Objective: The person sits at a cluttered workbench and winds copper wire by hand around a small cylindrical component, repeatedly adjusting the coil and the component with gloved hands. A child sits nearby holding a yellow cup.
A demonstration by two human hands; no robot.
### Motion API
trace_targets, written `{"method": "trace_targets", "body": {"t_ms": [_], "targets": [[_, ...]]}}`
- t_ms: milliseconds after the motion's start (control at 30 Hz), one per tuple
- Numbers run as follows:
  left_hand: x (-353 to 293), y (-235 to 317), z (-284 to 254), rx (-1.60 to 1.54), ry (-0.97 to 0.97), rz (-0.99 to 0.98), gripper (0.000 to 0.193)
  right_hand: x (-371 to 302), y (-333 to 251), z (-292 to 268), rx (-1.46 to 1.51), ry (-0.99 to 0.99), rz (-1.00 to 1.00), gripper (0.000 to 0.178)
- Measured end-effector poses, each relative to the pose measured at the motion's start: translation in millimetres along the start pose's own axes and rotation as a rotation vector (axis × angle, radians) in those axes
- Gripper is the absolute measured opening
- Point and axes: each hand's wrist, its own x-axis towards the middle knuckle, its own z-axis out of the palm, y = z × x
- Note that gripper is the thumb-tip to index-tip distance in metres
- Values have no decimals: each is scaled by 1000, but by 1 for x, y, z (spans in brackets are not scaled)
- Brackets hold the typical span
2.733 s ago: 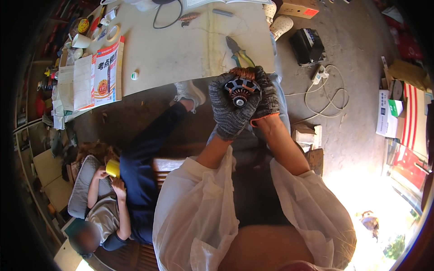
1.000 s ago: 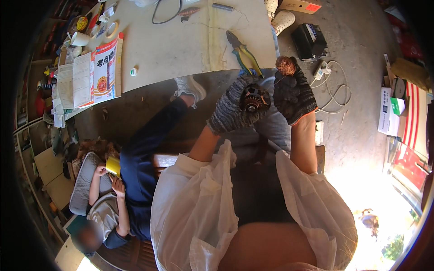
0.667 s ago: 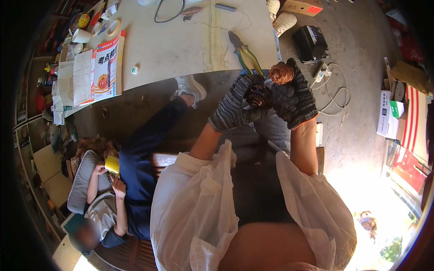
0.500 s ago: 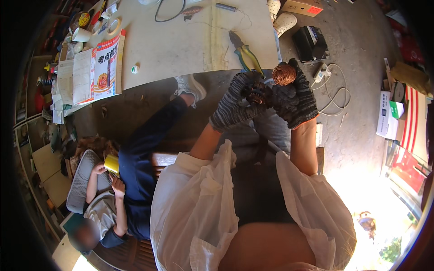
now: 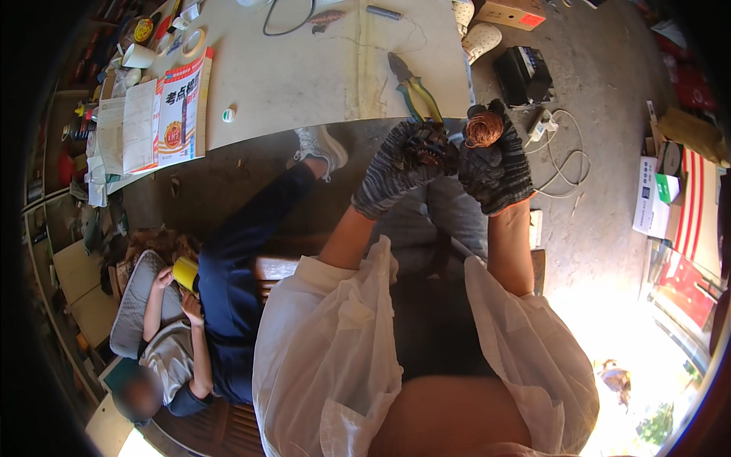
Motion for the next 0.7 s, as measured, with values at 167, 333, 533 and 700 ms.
{"method": "trace_targets", "body": {"t_ms": [167,333,533,700], "targets": [[0,12,13,127,14,-119,46,10,10,24,-243,478,-80,22],[1,-1,-1,-307,111,-381,44,13,-2,32,-168,469,34,26],[4,4,-9,104,71,-126,36,13,-41,-24,297,33,146,23],[4,24,1,-409,229,-275,34,1,-31,-13,183,229,-88,27]]}}
